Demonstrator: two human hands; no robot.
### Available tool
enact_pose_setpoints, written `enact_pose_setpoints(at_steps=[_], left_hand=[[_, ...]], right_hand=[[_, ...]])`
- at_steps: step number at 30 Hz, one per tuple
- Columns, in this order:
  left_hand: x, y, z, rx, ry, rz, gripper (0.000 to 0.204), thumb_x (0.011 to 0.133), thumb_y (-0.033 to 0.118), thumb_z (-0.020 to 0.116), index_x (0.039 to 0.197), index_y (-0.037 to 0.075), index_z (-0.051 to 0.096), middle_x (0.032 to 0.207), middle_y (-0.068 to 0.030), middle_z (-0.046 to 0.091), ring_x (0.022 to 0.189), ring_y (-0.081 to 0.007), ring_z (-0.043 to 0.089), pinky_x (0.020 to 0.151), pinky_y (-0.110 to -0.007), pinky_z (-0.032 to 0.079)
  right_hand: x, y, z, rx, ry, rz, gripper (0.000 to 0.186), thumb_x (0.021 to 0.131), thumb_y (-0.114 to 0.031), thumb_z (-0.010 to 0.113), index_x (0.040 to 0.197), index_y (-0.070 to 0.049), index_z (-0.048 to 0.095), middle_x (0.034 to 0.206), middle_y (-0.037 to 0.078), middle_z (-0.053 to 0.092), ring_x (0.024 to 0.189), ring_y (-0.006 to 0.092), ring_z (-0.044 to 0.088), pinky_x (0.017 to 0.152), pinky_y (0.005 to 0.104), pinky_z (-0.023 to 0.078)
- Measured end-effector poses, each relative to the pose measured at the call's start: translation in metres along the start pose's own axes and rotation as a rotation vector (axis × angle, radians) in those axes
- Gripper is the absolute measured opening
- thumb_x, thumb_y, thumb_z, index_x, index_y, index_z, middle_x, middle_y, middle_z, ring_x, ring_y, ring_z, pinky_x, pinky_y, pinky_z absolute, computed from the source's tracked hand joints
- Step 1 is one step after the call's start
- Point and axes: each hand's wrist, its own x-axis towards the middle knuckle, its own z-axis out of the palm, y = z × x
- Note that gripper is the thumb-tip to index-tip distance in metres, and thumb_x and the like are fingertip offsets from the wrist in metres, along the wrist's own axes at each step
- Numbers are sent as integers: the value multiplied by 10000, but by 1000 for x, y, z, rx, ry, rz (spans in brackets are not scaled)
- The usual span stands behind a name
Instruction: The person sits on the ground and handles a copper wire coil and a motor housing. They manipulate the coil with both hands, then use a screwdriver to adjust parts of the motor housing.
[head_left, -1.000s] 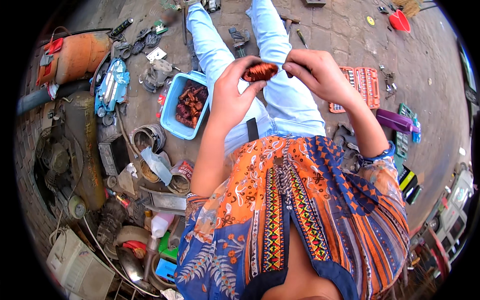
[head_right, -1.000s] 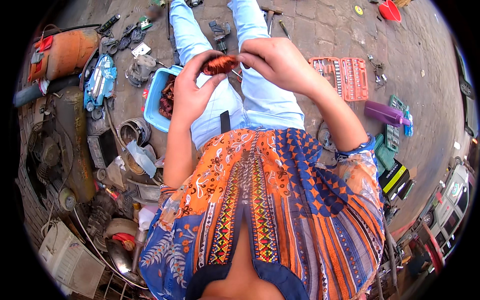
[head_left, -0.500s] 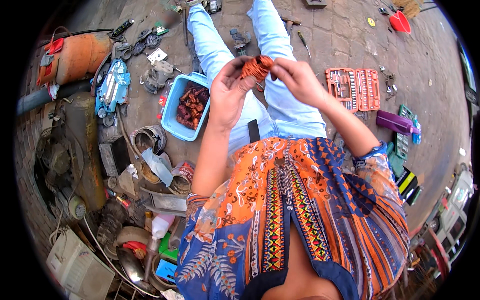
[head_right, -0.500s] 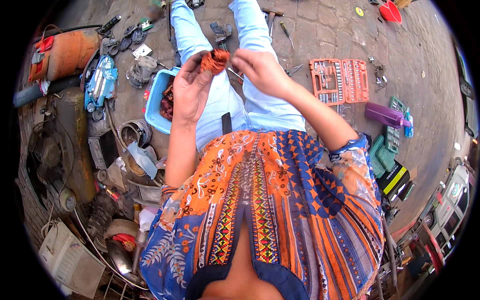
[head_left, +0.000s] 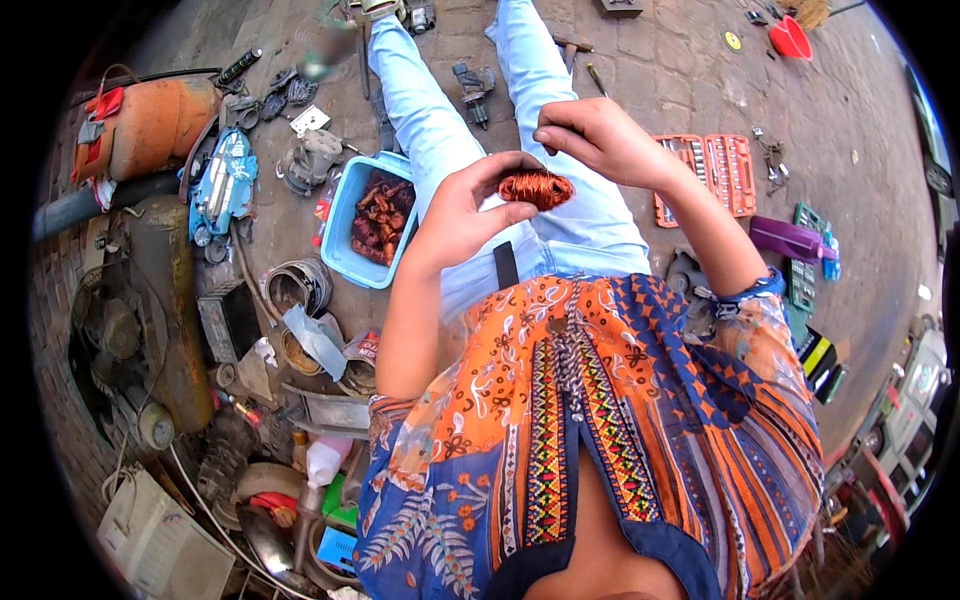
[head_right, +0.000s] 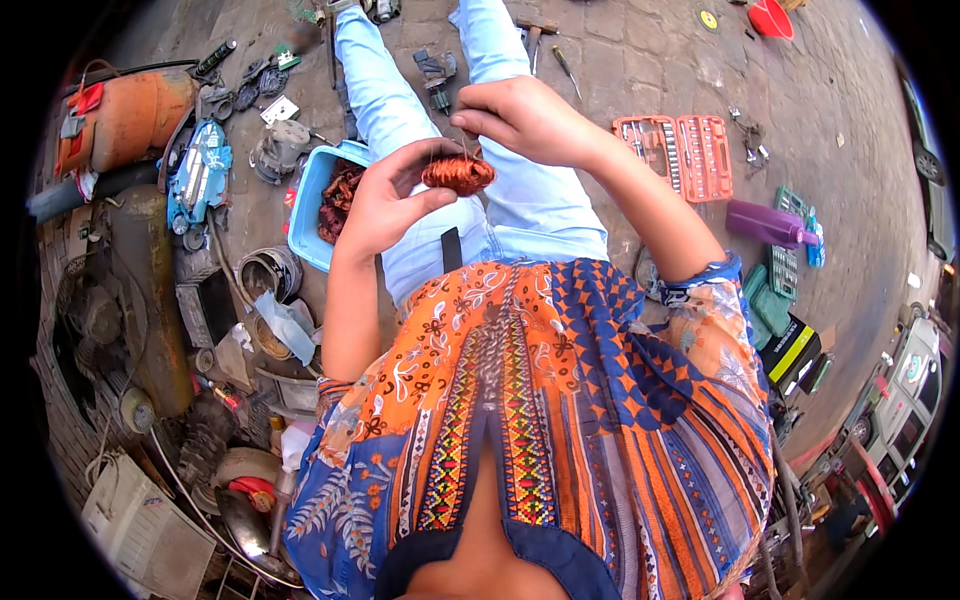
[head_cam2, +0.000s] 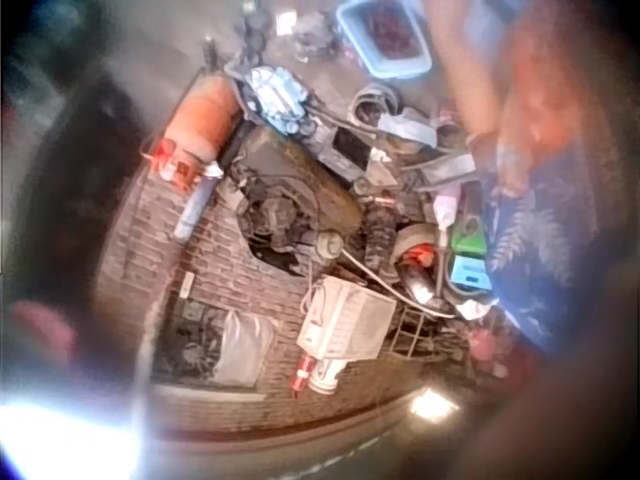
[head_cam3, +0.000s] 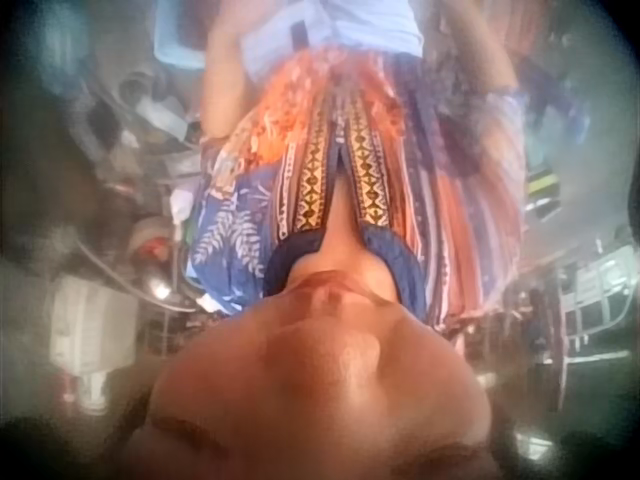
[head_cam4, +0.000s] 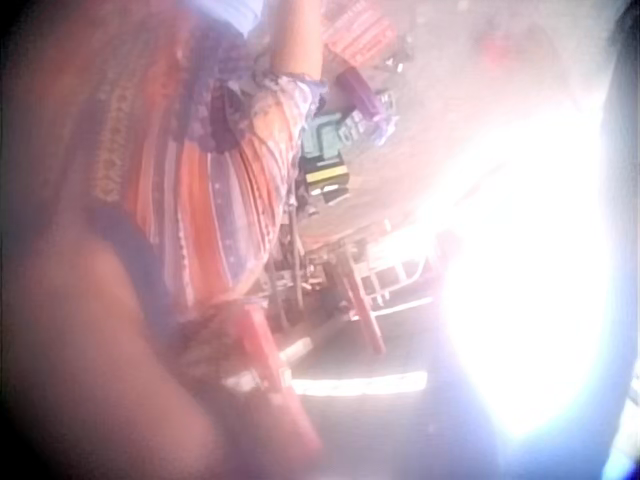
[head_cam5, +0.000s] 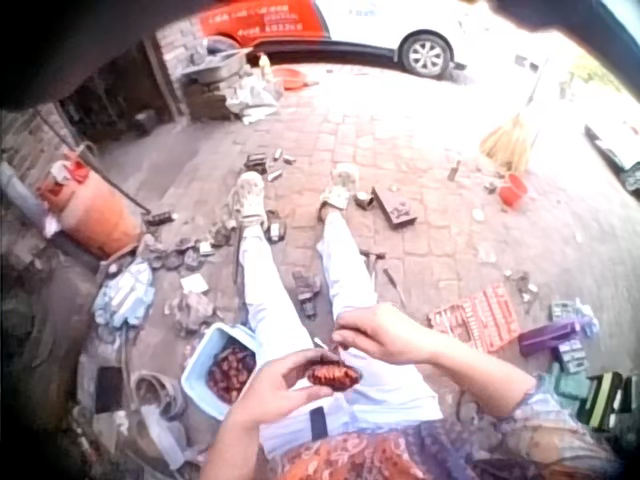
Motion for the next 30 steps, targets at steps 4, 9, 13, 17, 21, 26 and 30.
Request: enact_pose_setpoints(at_steps=[4,9,13,17,21,26,30], left_hand=[[1,-17,7,-584,141,82,480,819,28,693,1233,-69,469,1195,-140,562,1138,-212,543,984,-344,439],[13,-24,17,-274,516,197,425,797,4,699,1172,-45,504,1108,-104,600,1016,-187,598,898,-303,485],[10,-13,17,551,483,115,395,761,22,728,1128,5,582,1056,-96,646,974,-186,622,874,-308,476],[7,-1,7,256,15,1,448,752,-21,699,1178,-20,561,1139,-120,622,1045,-211,603,927,-320,458],[-3,-37,-1,-552,-36,36,474,805,27,690,1227,-70,495,1217,-161,574,1140,-255,563,1002,-381,431],[15,-48,18,-533,450,77,448,831,22,679,1230,-53,491,1184,-143,592,1091,-231,581,985,-354,442],[14,-21,21,386,353,49,406,799,-18,682,1176,-48,534,1159,-125,601,1054,-197,590,944,-293,445]], right_hand=[[-7,6,24,99,112,99,195,942,-182,512,853,-12,548,672,168,535,613,297,533,594,365,440],[-28,-4,49,77,103,211,215,934,-206,511,855,-13,558,700,174,580,685,375,576,622,425,450],[-24,-17,31,-33,72,185,208,918,-210,531,839,-23,577,696,181,578,685,380,572,624,433,450],[-21,-3,12,-24,62,155,218,922,-210,538,831,-17,584,675,161,572,639,317,572,608,390,450],[-23,9,22,284,-2,164,256,967,-214,496,834,1,534,665,106,510,641,145,497,625,331,435],[-33,-7,43,88,92,203,200,920,-204,537,847,-22,572,718,186,578,687,368,568,628,411,454],[-38,-7,26,-102,110,167,169,882,-207,573,833,-48,605,713,170,596,701,373,588,612,436,458]])
